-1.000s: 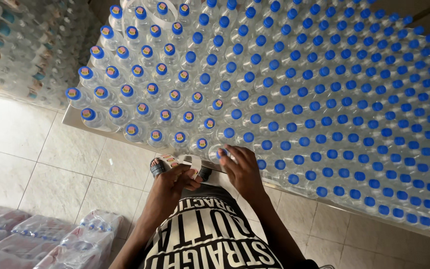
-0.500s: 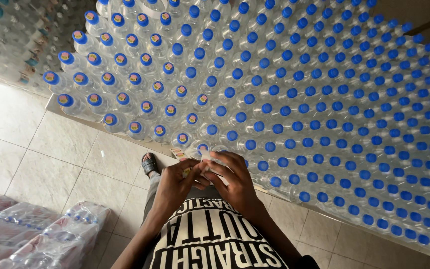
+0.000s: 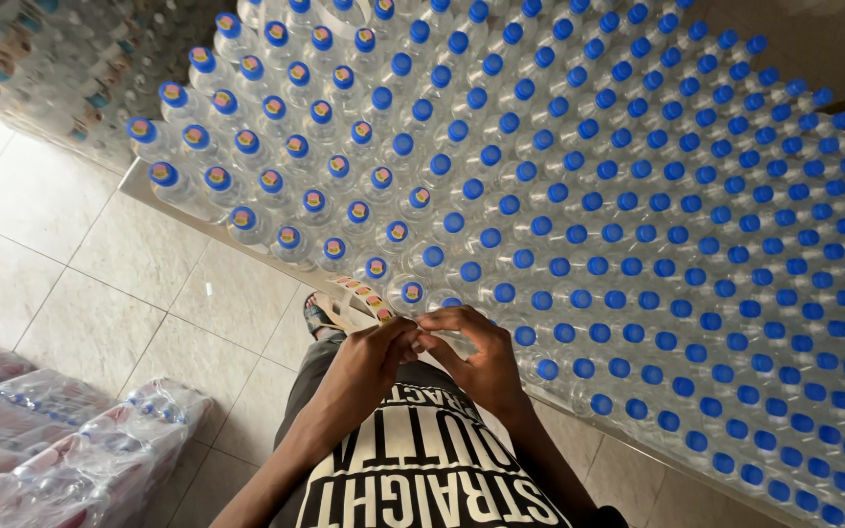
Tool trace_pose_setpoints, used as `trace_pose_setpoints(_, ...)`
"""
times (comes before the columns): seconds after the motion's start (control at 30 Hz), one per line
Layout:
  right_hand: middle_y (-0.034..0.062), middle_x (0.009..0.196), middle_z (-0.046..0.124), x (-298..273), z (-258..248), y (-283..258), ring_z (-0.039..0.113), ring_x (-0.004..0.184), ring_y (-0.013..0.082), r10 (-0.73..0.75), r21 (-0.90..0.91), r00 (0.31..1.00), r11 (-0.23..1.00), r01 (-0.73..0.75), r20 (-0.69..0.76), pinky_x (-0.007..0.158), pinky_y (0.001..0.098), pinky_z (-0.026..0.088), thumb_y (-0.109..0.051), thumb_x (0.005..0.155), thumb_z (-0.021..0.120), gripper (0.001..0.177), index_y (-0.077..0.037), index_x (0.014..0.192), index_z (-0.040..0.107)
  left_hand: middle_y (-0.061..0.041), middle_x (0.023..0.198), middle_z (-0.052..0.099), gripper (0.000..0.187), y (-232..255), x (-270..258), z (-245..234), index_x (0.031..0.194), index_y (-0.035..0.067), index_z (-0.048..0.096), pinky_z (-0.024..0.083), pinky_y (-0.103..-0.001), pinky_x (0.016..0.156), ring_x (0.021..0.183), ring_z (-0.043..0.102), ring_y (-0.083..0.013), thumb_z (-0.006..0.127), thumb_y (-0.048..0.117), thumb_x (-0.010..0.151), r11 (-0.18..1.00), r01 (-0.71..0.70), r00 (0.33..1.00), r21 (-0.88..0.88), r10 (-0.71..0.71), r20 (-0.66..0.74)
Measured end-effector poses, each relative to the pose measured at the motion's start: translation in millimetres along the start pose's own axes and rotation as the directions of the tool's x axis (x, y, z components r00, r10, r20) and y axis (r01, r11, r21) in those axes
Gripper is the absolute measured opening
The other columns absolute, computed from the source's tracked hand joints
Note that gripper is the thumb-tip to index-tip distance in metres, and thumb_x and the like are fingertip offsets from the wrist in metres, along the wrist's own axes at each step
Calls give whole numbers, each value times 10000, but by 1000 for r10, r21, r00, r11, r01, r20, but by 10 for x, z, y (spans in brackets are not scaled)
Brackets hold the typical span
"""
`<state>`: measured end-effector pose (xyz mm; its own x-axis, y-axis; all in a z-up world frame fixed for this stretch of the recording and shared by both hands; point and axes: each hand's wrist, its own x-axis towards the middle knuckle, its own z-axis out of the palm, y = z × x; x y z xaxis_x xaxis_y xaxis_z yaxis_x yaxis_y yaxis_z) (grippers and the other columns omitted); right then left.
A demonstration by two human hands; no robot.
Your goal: The person stands at a table covered with rows of water bottles and applies small round stickers to the blue caps. They peel stickers from a sheet and press them onto the bottle tops one by one, moving systematically across the table.
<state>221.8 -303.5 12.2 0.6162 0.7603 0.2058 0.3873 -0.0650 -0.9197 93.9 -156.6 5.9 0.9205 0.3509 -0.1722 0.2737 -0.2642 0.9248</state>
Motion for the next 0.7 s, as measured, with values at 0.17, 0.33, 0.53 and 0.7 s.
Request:
trace_pose_setpoints(0.17, 101, 1024, 876, 71, 11, -7, 835, 987, 263, 109, 44, 994, 993, -110, 27, 883, 425, 629, -60, 966, 822, 86, -59, 1046, 852, -168, 776, 809, 193, 10, 45, -163, 1139, 125, 782, 650, -493, 711, 762, 820, -401, 609, 100, 1058, 1000, -8, 998, 11, 7, 58)
trace_pose_setpoints(0.33, 103, 969, 874, 84, 69, 187, 771, 984, 159, 296, 166, 955, 940, -298, 39, 910, 420, 621, -112, 993, 804, 103, -44, 1047, 858, -180, 785, 815, 185, -5, 87, -289, 1149, 89, 767, 644, -517, 699, 774, 817, -420, 612, 86, 1048, 998, -47, 990, 46, 40, 133)
trace_pose_setpoints(0.53, 141, 966, 830, 291, 51, 635, 810, 945, 261, 152, -188, 952, 960, -206, -265, 892, 419, 616, -106, 1054, 744, 105, -38, 1100, 809, -146, 749, 817, 196, -225, 156, -403, 1149, 116, 784, 661, -469, 725, 745, 835, -351, 608, 110, 1063, 1000, -21, 991, -4, 21, 135)
trace_pose_setpoints(0.7, 40, 1021, 798, 376, 160, 952, 781, 968, 232, -119, -527, 957, 849, -40, -264, 905, 371, 624, -109, 1035, 766, 117, -117, 1147, 798, -135, 750, 829, 176, -393, 207, -451, 1124, 123, 781, 670, -446, 731, 744, 845, -309, 616, 170, 1084, 999, 0, 995, -53, 5, 104)
